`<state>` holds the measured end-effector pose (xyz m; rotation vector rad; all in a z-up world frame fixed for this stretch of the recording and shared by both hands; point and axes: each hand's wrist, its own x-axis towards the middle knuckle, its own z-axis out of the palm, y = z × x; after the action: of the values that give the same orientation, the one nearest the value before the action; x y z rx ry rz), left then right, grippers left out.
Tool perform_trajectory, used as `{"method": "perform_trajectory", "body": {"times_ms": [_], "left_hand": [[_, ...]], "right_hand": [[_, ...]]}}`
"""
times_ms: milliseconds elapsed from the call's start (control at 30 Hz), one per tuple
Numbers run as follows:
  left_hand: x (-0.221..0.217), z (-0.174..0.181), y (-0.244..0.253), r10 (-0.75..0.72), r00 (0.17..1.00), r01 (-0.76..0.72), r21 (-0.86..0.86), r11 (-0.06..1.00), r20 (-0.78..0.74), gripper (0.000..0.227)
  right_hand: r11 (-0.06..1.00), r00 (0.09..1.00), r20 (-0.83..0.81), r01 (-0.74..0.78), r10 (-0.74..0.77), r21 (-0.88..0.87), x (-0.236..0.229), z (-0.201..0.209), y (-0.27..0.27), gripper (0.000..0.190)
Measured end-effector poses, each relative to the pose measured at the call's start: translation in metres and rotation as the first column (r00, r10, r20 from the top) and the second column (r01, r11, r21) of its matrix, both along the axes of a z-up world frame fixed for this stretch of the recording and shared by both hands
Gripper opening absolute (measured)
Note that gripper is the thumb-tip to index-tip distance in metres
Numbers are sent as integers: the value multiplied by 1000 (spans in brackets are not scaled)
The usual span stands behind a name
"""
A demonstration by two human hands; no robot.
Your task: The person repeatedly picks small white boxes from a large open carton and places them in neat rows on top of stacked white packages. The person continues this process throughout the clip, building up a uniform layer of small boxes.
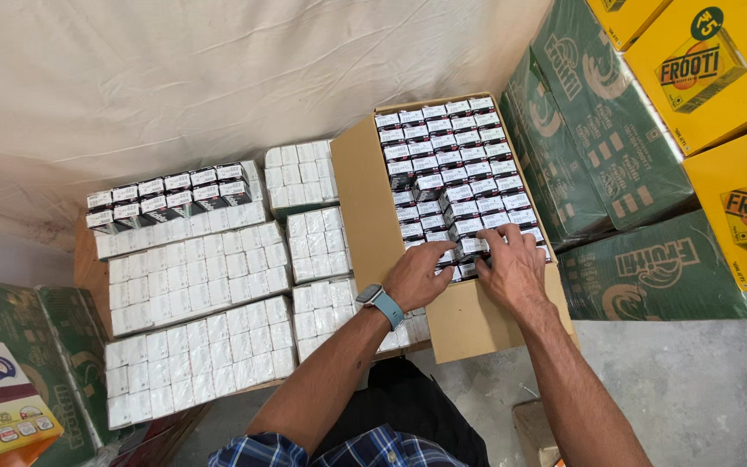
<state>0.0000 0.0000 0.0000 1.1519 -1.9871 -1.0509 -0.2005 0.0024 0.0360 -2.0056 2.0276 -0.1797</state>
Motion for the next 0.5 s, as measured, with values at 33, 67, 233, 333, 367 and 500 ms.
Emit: {"method": "perform_trajectory", "body": {"times_ms": [33, 67, 233, 333, 367, 500], "left_hand": [[-2, 3, 1, 6, 1000, -6, 42, 999, 3, 45], [-3, 6, 1, 11, 1000, -12, 84, 996, 6, 47], [-6, 10, 2, 134, 988, -118, 188, 975, -75, 43], [-2, 13, 7, 263, 953, -216, 265, 940, -154, 38], [-1, 12, 8, 333, 921, -264, 305, 915, -203, 36], [13, 47, 24, 472, 809, -304, 437, 846, -350, 36]], "right_hand": [[1000, 1000, -5, -25, 25, 14, -2, -2, -2, 41], [998, 999, -9, -49, 50, 28, -4, -3, -4, 40], [992, 992, 29, -120, 119, 30, -10, 1, -5, 35], [998, 972, 233, -53, 41, 44, 8, 36, 0, 36], [999, 936, 353, -11, -6, 46, 17, 52, 1, 39], [998, 836, 548, 41, -8, -47, 45, 61, 8, 45]]}}
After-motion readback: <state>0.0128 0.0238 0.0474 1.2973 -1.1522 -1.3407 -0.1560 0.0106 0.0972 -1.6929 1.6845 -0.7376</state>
